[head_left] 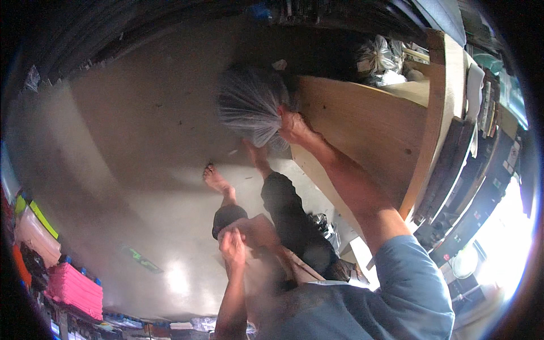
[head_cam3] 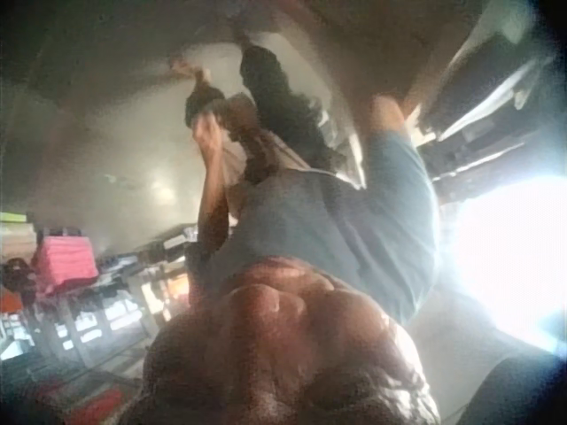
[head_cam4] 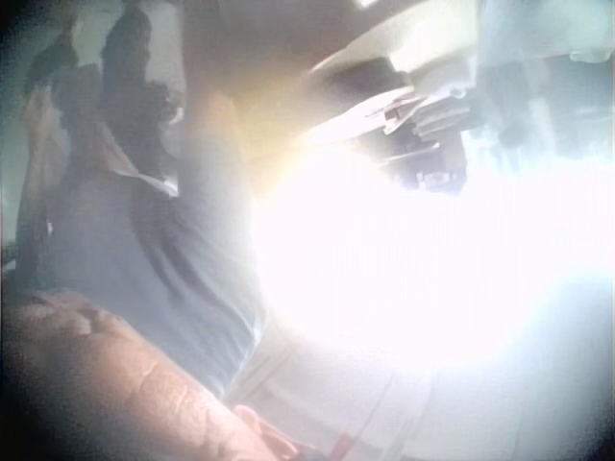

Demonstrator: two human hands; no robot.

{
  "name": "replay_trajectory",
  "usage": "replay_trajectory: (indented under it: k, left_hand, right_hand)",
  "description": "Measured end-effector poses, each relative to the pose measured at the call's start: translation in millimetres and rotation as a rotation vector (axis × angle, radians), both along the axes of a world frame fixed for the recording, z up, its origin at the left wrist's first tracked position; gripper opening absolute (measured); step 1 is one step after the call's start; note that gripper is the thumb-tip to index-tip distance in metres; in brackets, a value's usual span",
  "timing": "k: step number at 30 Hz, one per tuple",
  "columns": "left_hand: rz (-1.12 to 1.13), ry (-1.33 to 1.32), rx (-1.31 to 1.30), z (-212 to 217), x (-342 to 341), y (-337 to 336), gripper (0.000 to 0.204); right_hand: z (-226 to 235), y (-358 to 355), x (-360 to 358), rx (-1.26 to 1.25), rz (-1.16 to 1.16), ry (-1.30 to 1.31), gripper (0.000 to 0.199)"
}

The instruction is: The person uses a green-handled tool to scrape a black shoe sole, then retrieves a plastic bag from under the table. They place the sole into the bag, tie it shut, and set it under the table. Finally, they arrange several shoe sole molds on the workbench.

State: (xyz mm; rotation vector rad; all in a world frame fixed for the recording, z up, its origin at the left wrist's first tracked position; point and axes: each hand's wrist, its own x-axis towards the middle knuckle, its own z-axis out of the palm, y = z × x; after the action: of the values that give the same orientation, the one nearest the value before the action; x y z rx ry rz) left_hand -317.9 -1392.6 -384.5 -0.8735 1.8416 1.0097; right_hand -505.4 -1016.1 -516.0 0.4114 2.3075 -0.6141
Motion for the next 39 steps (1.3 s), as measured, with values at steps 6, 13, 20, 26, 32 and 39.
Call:
replay_trajectory:
  k: [6,13,20,26,32,39]
  left_hand:
    - [-0.291,0.176,0.195,-155,-94,67,0.067]
    - [-0.299,0.322,0.224,-345,-149,120,0.085]
    - [-0.234,0.288,0.361,-391,-134,156,0.081]
    - [-0.676,0.574,0.248,-415,-142,157,0.058]
    - [-1.007,0.695,0.087,-478,-125,161,0.051]
    - [-0.005,0.385,0.436,-435,-165,176,0.066]
  right_hand:
    - [33,-7,-2,-0.049,-0.014,-0.11,0.044]
    - [98,-26,19,-0.16,-0.044,0.035,0.039]
    - [114,-62,13,-0.289,-0.051,0.197,0.036]
    - [60,-39,11,-0.17,-0.061,0.213,0.033]
    - [-8,-20,13,-0.179,-0.138,0.179,0.033]
    - [-27,-3,33,-0.128,-0.281,0.156,0.042]
